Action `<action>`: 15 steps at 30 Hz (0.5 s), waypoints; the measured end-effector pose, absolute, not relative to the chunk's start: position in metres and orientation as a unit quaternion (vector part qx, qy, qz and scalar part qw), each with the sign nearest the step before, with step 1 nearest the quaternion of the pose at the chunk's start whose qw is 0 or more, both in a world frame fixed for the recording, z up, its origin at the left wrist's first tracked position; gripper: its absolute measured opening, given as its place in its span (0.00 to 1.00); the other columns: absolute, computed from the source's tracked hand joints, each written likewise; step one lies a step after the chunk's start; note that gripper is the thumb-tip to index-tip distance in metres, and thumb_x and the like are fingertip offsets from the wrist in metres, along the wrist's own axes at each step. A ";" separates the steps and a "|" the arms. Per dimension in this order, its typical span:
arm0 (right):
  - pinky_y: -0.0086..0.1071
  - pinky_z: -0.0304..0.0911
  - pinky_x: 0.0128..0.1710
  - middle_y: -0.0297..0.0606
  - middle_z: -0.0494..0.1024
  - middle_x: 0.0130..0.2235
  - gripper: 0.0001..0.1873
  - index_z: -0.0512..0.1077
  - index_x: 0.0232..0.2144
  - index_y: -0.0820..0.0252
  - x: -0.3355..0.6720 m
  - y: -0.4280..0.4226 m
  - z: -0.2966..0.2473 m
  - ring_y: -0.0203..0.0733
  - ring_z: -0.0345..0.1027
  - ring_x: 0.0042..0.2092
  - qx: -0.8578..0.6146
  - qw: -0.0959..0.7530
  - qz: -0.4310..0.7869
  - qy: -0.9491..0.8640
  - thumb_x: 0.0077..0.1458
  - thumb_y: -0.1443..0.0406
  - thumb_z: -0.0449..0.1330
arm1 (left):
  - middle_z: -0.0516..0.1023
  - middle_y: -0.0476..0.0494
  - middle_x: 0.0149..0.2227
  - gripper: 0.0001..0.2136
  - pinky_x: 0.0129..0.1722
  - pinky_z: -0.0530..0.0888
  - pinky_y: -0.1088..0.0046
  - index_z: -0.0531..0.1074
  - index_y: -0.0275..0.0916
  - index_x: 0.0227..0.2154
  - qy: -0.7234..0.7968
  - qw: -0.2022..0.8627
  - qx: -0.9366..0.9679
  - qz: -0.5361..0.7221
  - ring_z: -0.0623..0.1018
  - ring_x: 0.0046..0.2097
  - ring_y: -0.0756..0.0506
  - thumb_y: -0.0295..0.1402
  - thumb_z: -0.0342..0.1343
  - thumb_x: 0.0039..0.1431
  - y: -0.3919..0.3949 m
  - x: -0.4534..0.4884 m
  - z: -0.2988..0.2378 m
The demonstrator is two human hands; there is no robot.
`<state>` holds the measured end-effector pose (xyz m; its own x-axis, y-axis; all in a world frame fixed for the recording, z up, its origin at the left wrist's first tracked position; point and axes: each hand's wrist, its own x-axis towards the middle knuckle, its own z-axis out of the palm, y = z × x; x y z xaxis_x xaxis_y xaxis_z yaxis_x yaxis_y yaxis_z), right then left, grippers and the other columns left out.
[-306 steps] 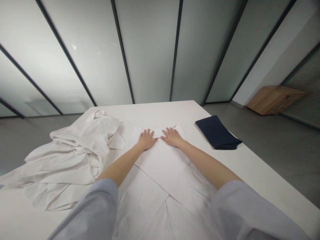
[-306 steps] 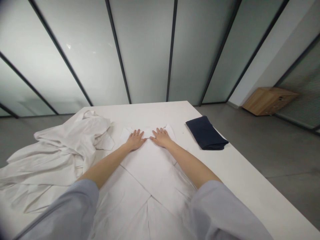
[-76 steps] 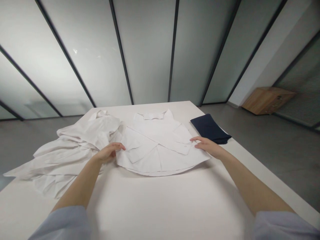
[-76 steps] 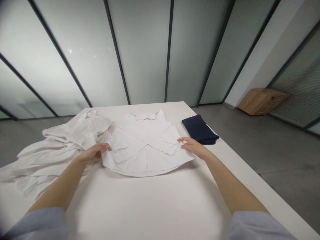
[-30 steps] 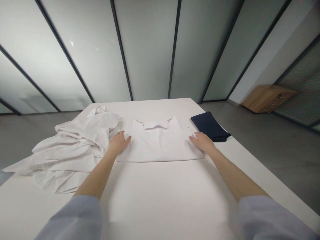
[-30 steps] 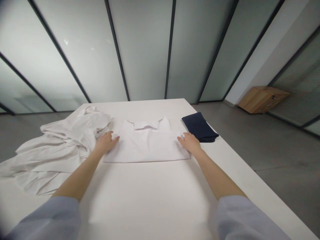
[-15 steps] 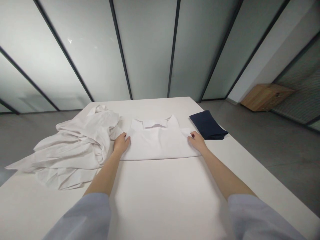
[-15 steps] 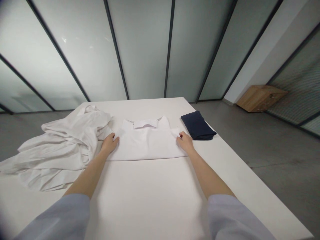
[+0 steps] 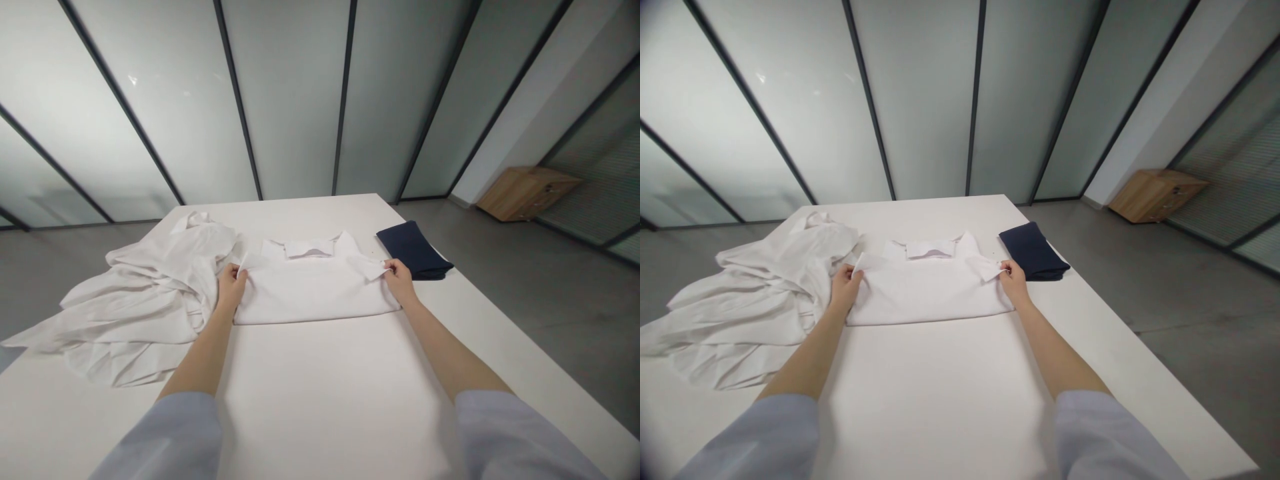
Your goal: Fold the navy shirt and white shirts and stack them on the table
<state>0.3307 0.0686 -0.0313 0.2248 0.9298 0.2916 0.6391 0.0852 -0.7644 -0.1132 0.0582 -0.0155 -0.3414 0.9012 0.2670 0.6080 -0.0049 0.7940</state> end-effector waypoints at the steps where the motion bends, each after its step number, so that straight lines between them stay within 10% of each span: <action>1: 0.36 0.61 0.46 0.42 0.75 0.39 0.16 0.69 0.37 0.60 0.331 0.069 -0.032 0.47 0.66 0.44 -0.658 0.422 0.166 -0.601 0.46 0.68 0.47 | 0.72 0.46 0.30 0.10 0.37 0.71 0.69 0.65 0.39 0.34 0.683 0.181 0.544 0.452 0.74 0.35 0.44 0.37 0.46 0.49 0.059 -0.115 -0.017; 15: 0.43 0.57 0.50 0.45 0.74 0.48 0.16 0.77 0.34 0.59 0.334 0.069 -0.042 0.51 0.62 0.51 -0.557 0.292 -0.061 -0.775 0.48 0.74 0.52 | 0.73 0.45 0.31 0.08 0.43 0.68 0.67 0.62 0.41 0.22 0.561 0.102 0.735 0.367 0.73 0.39 0.44 0.23 0.45 0.35 0.063 -0.116 -0.026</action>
<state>0.3337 0.0691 -0.0418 -0.2087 0.8279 0.5206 0.8995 0.3714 -0.2301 -0.1157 0.0634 -0.0259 0.1021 0.8997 0.4243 0.7496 -0.3500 0.5617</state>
